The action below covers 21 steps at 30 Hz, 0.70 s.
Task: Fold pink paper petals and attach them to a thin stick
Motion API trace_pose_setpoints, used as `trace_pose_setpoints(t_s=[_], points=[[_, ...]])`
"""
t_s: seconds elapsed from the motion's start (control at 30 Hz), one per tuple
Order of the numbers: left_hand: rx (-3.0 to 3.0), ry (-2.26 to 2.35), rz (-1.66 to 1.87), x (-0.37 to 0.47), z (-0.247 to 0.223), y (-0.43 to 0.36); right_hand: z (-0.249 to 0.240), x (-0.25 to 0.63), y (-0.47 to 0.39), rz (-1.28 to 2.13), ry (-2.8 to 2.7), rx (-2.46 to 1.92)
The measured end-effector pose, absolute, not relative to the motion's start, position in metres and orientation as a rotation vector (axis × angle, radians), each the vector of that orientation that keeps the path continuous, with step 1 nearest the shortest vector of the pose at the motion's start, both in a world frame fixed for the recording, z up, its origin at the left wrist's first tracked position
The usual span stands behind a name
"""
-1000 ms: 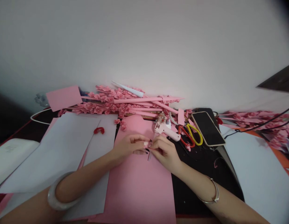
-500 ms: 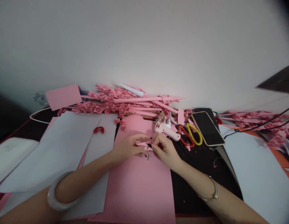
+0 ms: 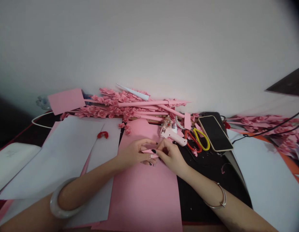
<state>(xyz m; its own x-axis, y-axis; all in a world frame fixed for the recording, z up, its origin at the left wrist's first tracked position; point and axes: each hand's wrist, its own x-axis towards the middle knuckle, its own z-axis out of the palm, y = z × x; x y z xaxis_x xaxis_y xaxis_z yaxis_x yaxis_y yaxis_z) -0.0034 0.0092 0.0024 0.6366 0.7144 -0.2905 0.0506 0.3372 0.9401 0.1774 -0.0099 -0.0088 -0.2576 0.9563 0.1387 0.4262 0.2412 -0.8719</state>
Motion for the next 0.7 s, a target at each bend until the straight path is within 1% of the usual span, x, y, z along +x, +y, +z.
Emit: trace_pose_setpoints(t_s=[0.23,0.47,0.7], points=[[1.168,0.782,0.495,-0.0040,0.0034,0.0098,-0.0075,0.1773,-0.0112,0.976,-1.821,-1.275],[1.132,0.760,0.507,-0.0046,0.0011,0.0098,-0.0086,0.1766,-0.0113,1.094,-1.757,-1.281],[1.105,0.780,0.501,-0.0051,0.0039,0.0098,-0.0112,0.1773,-0.0105,1.047,-1.774,-1.247]])
